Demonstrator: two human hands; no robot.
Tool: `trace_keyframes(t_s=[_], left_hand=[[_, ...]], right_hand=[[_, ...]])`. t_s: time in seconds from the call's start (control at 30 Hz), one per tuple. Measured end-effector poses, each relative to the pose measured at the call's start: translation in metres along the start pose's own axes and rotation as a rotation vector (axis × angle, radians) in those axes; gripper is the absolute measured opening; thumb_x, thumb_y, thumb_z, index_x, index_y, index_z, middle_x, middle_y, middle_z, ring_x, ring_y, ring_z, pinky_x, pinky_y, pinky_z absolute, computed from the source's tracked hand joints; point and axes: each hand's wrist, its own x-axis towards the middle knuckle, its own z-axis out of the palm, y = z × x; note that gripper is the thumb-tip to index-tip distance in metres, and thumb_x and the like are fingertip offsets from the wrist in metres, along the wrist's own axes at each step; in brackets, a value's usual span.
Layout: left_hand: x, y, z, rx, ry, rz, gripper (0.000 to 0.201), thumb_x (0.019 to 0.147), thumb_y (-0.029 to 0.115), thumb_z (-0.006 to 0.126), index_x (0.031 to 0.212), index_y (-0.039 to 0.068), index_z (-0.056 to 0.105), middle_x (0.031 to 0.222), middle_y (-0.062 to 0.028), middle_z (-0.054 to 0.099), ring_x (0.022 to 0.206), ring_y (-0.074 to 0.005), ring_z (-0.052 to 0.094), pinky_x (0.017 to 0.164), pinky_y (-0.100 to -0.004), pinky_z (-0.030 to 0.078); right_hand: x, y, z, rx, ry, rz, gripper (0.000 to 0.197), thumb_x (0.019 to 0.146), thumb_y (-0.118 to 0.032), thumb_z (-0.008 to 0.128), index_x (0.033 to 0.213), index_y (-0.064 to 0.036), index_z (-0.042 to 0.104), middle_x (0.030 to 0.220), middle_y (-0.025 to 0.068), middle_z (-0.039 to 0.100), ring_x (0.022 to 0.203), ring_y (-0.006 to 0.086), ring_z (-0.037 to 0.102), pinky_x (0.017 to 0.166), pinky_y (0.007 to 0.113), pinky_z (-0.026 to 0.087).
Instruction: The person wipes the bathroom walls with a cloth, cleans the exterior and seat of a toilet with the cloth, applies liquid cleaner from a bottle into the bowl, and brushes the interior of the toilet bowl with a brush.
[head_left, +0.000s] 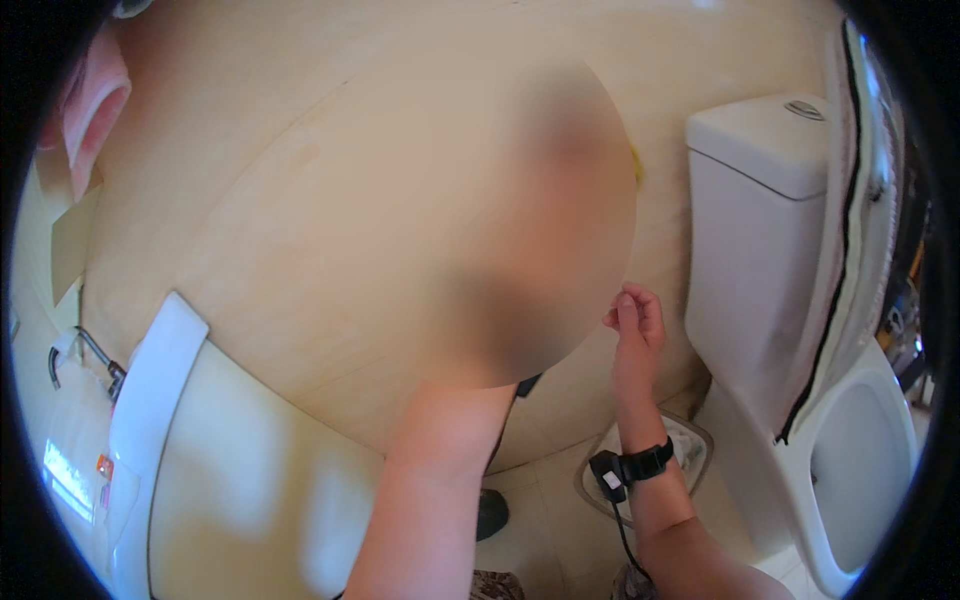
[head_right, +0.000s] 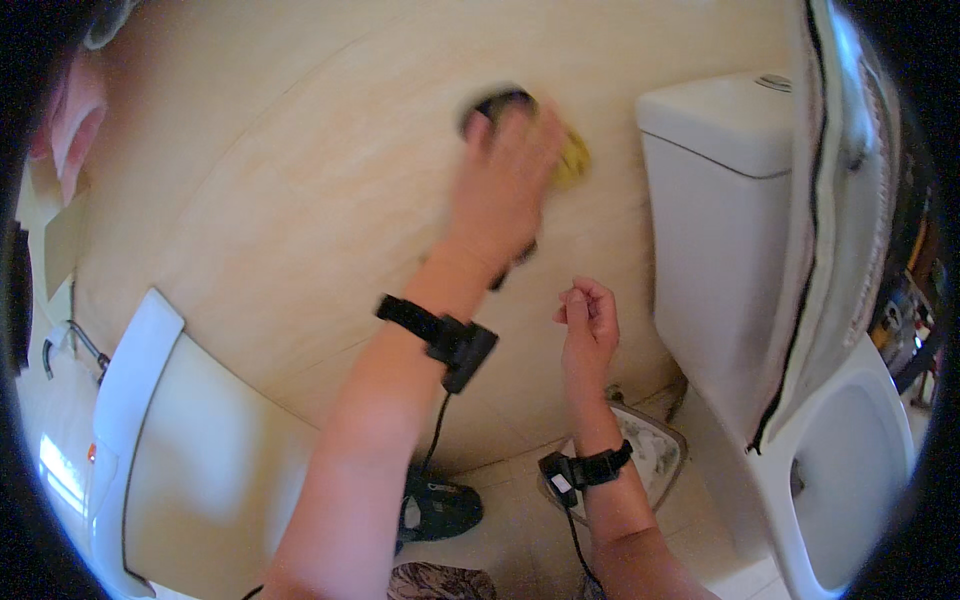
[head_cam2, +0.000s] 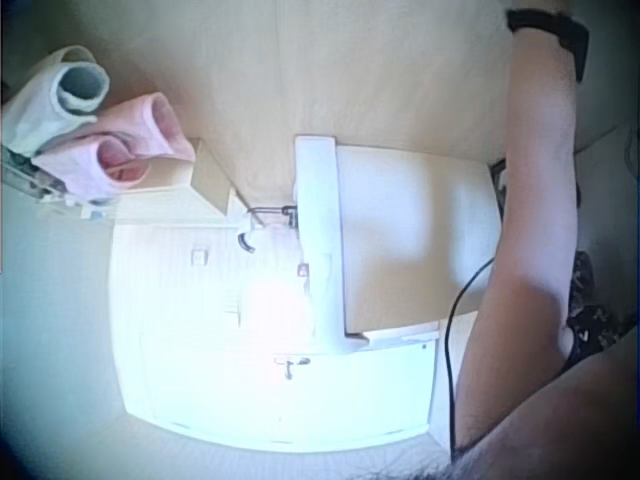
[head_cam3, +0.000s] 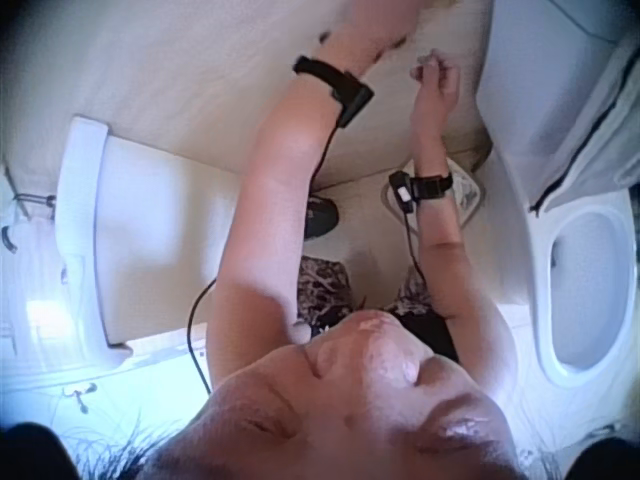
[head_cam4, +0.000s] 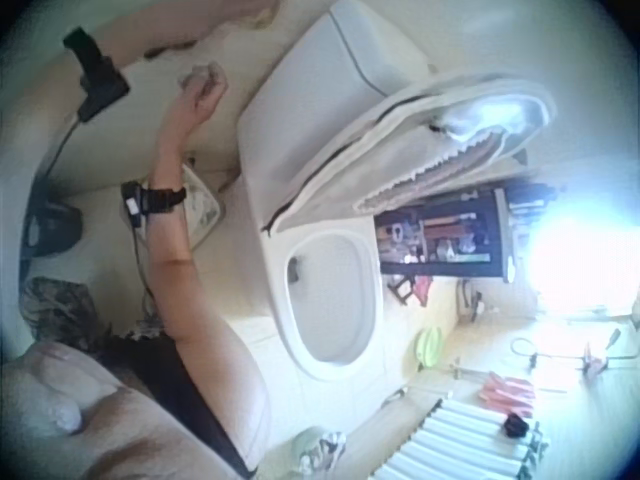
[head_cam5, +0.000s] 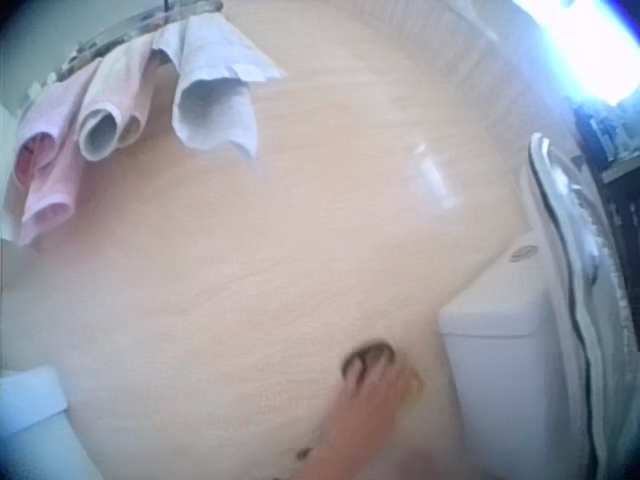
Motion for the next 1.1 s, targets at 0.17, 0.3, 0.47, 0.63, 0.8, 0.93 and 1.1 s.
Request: trace_keyframes(t_s=[0.17,0.3,0.47,0.63,0.8,0.93,1.1], left_hand=[[-0.082,0.043,0.020,-0.239,-0.297,0.395,0.057,0.082,0.012,0.054,0.139,0.012,0.050,0.152,-0.0020,0.038,0.141,-0.0237,0.033,0.117,-0.0455,0.020],[-0.113,-0.007,-0.008,-0.222,-0.320,0.257,0.057,0.081,0.010,0.057,0.138,0.012,0.051,0.150,-0.0004,0.042,0.139,-0.0227,0.036,0.117,-0.0468,0.021],[-0.030,-0.008,-0.020,-0.169,-0.107,0.121,0.058,0.080,0.010,0.056,0.137,0.010,0.051,0.149,-0.0017,0.043,0.139,-0.0213,0.036,0.117,-0.0487,0.020],[0.027,0.068,0.035,-0.179,-0.069,0.224,0.050,0.085,0.017,0.051,0.134,0.009,0.055,0.147,-0.0041,0.045,0.143,-0.0228,0.028,0.118,-0.0491,0.015],[-0.004,0.078,0.046,-0.328,-0.149,0.313,0.054,0.079,0.015,0.057,0.131,0.003,0.055,0.144,-0.0070,0.046,0.141,-0.0236,0.030,0.118,-0.0488,0.015],[-0.055,0.045,0.029,-0.347,-0.195,0.330,0.059,0.078,0.015,0.058,0.136,0.007,0.052,0.148,-0.0035,0.043,0.142,-0.0213,0.031,0.118,-0.0473,0.015],[-0.024,0.061,0.024,-0.235,-0.198,0.351,0.057,0.081,0.015,0.054,0.138,0.009,0.051,0.148,-0.0011,0.043,0.143,-0.0187,0.029,0.118,-0.0458,0.016]], right_hand=[[0.014,-0.013,-0.021,0.276,0.322,0.057,0.016,0.099,-0.018,0.054,0.110,-0.0058,0.054,0.092,0.0031,0.057,0.073,0.0104,0.052,0.069,0.027,0.048],[0.022,-0.007,-0.038,0.292,0.368,0.089,0.013,0.099,-0.019,0.054,0.106,-0.0076,0.053,0.091,0.0028,0.056,0.072,0.0108,0.052,0.068,0.027,0.048],[0.018,0.015,-0.035,0.365,0.378,0.195,0.013,0.098,-0.021,0.056,0.102,-0.0091,0.054,0.089,0.0018,0.057,0.071,0.0097,0.052,0.065,0.026,0.046],[0.021,0.017,-0.032,0.375,0.423,0.212,0.014,0.098,-0.023,0.057,0.103,-0.0100,0.054,0.088,0.0011,0.057,0.070,0.0093,0.051,0.065,0.026,0.044],[0.026,-0.009,-0.037,0.366,0.478,0.160,0.014,0.098,-0.024,0.057,0.103,-0.0106,0.055,0.087,0.0009,0.058,0.070,0.0094,0.051,0.066,0.026,0.044],[0.030,-0.009,-0.046,0.370,0.416,0.145,0.013,0.099,-0.023,0.055,0.103,-0.0105,0.055,0.088,0.0011,0.058,0.070,0.0096,0.050,0.067,0.026,0.044],[0.026,0.003,-0.044,0.374,0.383,0.216,0.013,0.099,-0.023,0.054,0.101,-0.0098,0.054,0.087,0.0012,0.057,0.071,0.0100,0.050,0.066,0.026,0.044]])
